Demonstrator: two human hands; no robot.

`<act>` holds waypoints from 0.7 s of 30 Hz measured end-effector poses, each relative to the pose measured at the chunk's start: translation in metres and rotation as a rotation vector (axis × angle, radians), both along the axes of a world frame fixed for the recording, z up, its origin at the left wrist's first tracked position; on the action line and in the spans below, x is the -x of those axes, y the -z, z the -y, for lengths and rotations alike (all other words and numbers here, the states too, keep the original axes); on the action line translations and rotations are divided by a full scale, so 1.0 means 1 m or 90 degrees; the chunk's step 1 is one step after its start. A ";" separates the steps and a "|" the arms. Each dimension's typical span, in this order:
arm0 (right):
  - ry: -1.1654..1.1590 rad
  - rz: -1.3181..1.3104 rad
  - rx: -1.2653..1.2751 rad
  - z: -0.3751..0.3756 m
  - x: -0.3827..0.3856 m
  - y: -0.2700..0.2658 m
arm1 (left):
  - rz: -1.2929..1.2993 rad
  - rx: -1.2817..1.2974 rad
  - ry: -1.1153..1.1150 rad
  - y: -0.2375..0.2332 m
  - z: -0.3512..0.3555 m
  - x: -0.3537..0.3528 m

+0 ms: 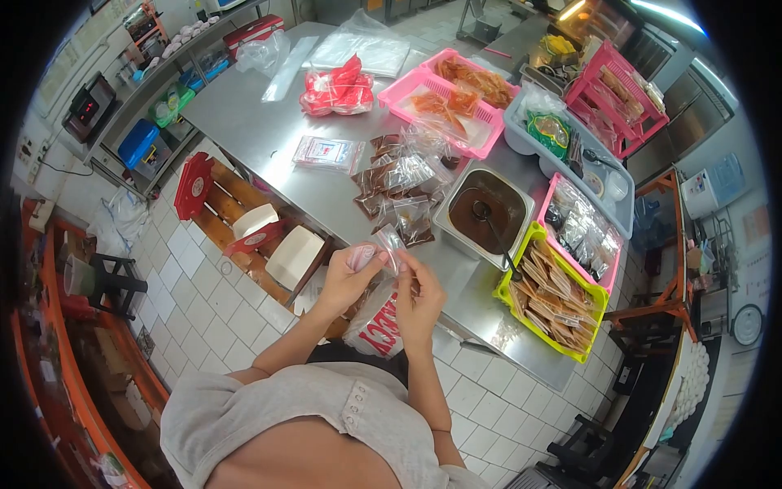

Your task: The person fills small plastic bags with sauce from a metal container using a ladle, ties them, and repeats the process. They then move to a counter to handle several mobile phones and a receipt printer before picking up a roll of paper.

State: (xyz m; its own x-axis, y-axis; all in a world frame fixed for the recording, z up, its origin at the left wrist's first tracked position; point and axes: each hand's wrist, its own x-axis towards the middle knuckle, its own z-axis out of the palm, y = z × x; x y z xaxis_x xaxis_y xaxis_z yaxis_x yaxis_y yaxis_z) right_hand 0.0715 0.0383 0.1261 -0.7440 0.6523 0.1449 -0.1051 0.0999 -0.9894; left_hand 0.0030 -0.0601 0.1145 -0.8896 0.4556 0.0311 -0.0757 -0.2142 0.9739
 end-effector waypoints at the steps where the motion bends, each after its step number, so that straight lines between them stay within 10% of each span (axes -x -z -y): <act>1: 0.009 -0.035 -0.265 -0.006 0.001 -0.004 | -0.040 0.033 0.018 -0.001 0.002 0.000; 2: 0.018 -0.072 -0.529 -0.010 0.001 -0.006 | -0.040 0.035 0.018 0.001 0.004 0.000; 11: -0.191 0.061 -0.169 -0.023 -0.017 -0.014 | -0.306 0.096 0.106 -0.003 0.014 0.013; 21: -0.135 0.080 -0.445 -0.028 -0.012 -0.009 | -0.608 0.334 0.180 0.006 0.002 0.012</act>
State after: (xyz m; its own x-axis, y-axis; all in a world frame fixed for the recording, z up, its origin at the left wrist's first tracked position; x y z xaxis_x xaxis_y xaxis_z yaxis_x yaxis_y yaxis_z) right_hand 0.0831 0.0664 0.1348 -0.8820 0.2795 0.3793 -0.0827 0.7008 -0.7086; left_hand -0.0086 -0.0618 0.1081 -0.4672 0.7939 0.3891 0.7682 0.1466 0.6232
